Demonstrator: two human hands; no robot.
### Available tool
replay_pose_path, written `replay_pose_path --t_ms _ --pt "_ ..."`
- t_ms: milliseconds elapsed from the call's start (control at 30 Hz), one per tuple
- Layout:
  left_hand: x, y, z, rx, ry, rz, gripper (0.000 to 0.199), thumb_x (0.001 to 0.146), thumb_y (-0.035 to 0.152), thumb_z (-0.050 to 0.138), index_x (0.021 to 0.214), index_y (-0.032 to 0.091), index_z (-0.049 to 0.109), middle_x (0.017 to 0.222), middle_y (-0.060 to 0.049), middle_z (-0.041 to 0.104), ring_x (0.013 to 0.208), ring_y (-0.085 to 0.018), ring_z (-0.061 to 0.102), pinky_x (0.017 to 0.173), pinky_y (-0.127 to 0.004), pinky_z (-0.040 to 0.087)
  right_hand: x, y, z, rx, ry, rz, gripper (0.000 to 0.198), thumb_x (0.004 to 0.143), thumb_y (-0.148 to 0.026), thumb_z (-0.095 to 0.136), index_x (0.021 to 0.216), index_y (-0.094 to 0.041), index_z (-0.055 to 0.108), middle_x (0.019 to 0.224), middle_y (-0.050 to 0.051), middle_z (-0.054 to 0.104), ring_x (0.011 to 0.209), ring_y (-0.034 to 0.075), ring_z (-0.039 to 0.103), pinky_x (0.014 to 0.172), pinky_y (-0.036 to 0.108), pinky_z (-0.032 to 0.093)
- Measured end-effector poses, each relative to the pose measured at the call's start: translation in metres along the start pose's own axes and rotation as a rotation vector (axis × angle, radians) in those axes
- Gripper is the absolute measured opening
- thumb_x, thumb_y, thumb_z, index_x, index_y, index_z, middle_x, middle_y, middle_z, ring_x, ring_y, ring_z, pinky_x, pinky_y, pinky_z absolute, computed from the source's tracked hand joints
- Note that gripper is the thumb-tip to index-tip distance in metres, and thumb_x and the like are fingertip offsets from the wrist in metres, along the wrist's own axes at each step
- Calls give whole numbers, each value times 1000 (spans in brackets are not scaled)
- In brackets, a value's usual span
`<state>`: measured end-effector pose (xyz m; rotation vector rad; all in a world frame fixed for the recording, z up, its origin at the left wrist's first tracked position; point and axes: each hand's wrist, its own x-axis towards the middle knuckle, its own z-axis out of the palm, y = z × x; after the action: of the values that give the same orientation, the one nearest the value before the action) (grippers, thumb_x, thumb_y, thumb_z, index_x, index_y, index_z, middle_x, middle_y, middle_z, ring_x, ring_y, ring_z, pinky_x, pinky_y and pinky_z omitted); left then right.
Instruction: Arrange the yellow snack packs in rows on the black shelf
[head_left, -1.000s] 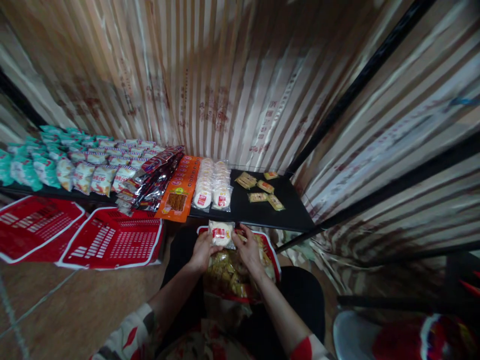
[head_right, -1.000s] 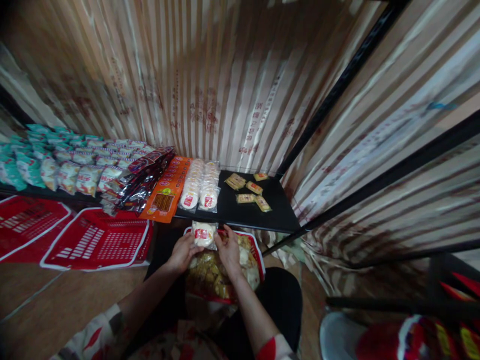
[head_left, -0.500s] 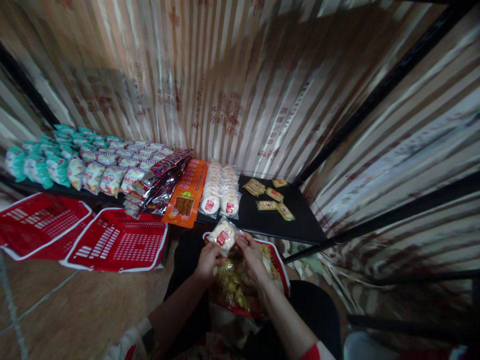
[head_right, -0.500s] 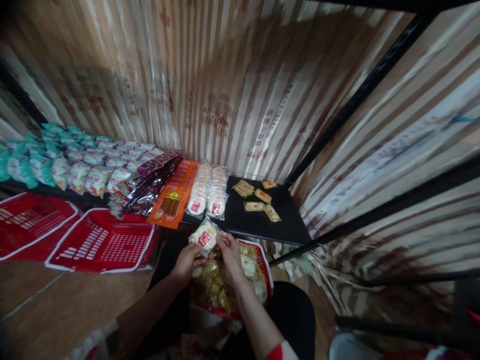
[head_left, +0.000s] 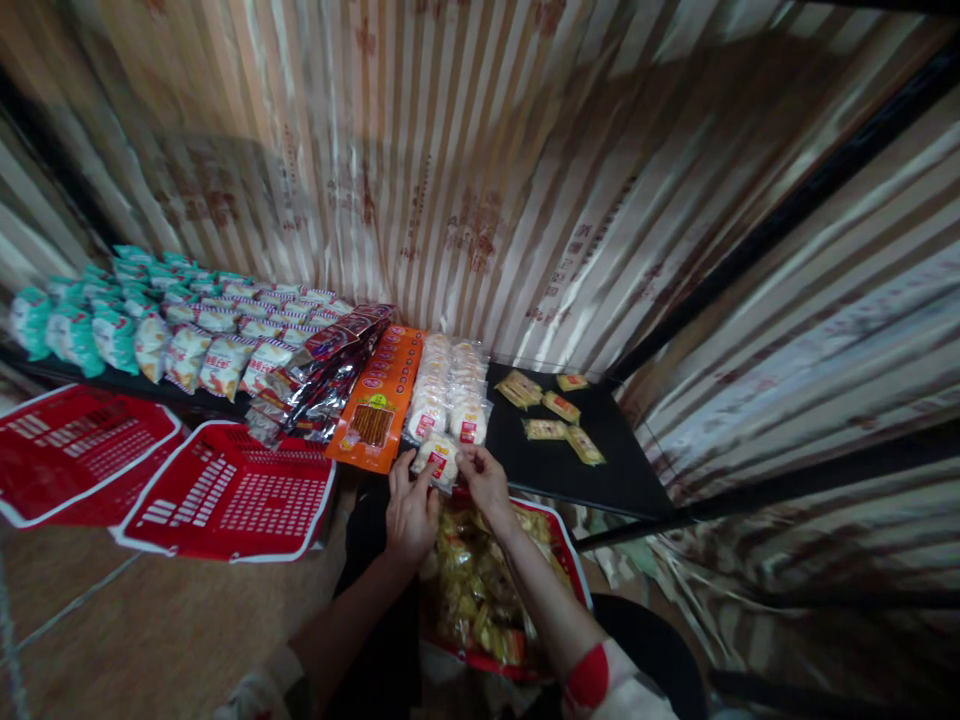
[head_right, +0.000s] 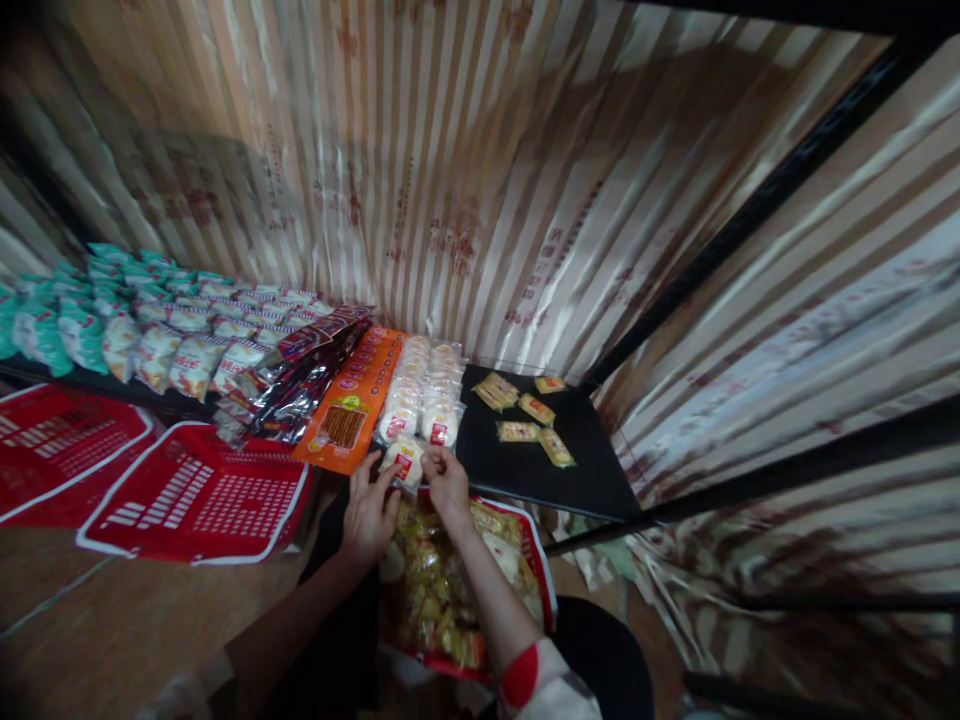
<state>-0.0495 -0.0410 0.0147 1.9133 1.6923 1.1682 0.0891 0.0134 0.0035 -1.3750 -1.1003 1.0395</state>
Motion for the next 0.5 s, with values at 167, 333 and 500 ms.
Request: replay_pose_path --t_ms 167,333,500 --pt "21 -5 11 231 -12 123 42 78 14 53 119 18 54 136 -13 36 127 -29 34 102 -43 40 23 -2 13 -168 15 -87 22 68 -40 58 75 -20 60 67 0 61 61 15 54 61 26 44" --pt "30 -11 25 301 1 117 42 80 13 50 122 17 51 134 -14 41 129 -28 35 103 -43 40 38 -9 23 -277 21 -84 16 71 -34 53 79 -23 61 71 -2 62 65 16 56 65 28 45" --pt "31 -20 35 266 -2 133 41 82 13 44 122 14 53 134 -16 43 132 -30 31 105 -46 37 32 -13 25 -458 52 -234 23 79 -28 46 95 -21 62 89 5 64 81 19 58 79 33 46"
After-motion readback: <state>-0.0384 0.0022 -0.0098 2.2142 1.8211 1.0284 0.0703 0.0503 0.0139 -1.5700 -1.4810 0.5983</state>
